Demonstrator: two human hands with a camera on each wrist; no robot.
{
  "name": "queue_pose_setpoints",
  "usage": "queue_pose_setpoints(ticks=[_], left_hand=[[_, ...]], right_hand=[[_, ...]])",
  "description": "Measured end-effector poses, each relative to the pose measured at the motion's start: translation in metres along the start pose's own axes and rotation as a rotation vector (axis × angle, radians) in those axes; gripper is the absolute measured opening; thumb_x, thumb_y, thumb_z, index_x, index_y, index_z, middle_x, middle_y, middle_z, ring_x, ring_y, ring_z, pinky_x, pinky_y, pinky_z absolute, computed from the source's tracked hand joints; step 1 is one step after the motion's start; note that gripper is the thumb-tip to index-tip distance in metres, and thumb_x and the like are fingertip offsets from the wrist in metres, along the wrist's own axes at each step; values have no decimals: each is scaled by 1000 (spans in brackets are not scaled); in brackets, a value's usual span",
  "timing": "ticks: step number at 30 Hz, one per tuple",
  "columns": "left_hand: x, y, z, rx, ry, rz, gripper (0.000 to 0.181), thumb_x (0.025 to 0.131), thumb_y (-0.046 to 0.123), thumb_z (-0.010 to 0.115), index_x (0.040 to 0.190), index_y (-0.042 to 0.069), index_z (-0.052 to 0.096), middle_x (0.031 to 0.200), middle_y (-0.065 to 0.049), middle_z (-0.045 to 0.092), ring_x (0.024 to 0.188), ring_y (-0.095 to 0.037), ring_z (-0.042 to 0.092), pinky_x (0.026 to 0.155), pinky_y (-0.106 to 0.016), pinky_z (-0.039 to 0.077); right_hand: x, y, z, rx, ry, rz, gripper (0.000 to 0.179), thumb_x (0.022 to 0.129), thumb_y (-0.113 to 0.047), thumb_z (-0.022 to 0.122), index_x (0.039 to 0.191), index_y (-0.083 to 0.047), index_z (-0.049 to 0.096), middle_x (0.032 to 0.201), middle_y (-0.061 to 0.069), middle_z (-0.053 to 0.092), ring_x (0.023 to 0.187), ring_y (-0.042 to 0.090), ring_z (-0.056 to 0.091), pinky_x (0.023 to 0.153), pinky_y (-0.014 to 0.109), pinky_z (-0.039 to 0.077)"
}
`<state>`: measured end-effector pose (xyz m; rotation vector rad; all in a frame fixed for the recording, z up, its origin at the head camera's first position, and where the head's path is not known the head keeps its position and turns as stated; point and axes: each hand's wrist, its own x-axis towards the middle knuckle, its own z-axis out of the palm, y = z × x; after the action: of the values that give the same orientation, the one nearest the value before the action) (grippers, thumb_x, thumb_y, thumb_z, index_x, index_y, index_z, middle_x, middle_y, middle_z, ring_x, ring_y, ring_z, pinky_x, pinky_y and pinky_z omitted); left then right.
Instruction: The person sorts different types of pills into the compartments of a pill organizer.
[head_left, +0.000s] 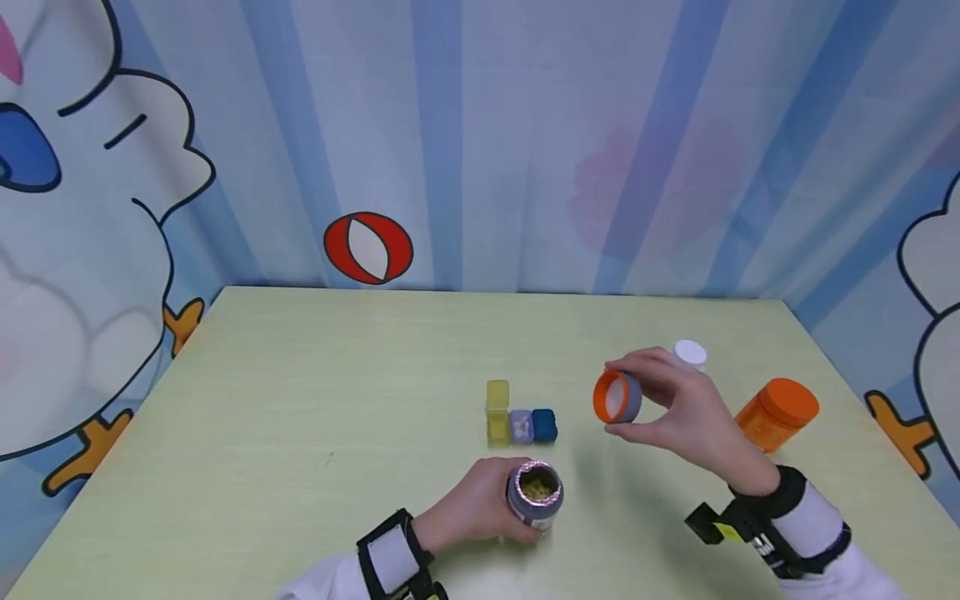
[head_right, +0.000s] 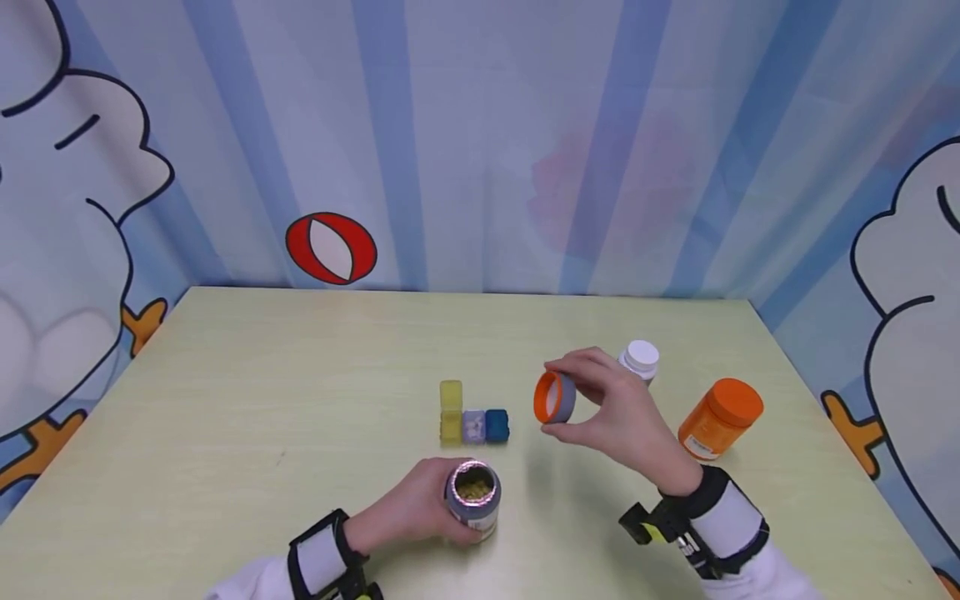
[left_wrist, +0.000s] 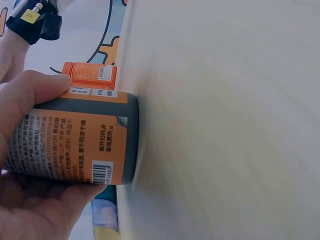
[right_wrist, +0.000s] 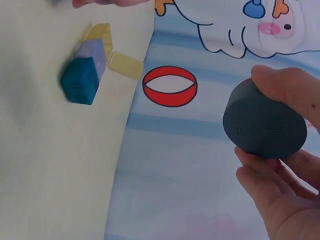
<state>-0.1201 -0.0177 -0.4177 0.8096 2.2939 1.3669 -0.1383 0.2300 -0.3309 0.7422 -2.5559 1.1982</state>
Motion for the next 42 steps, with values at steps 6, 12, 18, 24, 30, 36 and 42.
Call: queue_pose_setpoints(ticks=[6,12,18,24,30,36,42], left_hand=[[-1,0,1,7,7,17,55,54,2,83,104,10,63,97,6,65,91,-1,56,86,-19,42],[-1,-1,1,10,11,20,54,54,3,83,104,10,63,96,6,65,91,-1,56,86,-20,42],[-1,-1,1,13,13,24,54,54,3,84,104,11,63,97,6,65,91,-1,56,86,-19,42],[-1,-1,0,5,11,23,55,54,3,84,104,11,63,98,6,65,92,-1,56,86,-19,42],[-2,-1,0,-12,2,12,55,54,2,84,105,10,63,98,6,65,93,-2,56,87,-20,41],[-2,-1,0,-9,3,5,56,54,2,84,104,11,63,98,7,65,92,-1,56,87,-20,41],[-1,0,0,9,7,0,56,54,3,84,105,11,63,98,6,65,92,-1,56,87,-20,42]], right_hand=[[-11,25,-6,-39,77,153,57,64,-6,81,116,-6,56,109,9,56,101,17,55,82,5,39],[-22,48,-7,-59,94,295,57,70,-6,77,118,0,48,114,16,52,106,26,48,85,11,42],[-29,67,-7,-106,8,390,62,70,-14,78,122,3,47,116,23,53,101,34,54,79,27,49],[-35,84,-3,-208,-79,485,66,65,-29,81,117,4,57,113,28,55,94,37,56,73,41,48],[-40,95,-1,-256,-129,485,66,62,-25,83,115,4,58,107,26,58,85,31,54,66,34,45],[-44,102,0,-228,-181,520,64,64,-21,82,117,5,55,113,27,55,93,34,53,75,43,47],[-44,105,-1,-217,-224,523,67,66,-22,81,120,6,52,113,28,53,97,37,51,78,48,47]])
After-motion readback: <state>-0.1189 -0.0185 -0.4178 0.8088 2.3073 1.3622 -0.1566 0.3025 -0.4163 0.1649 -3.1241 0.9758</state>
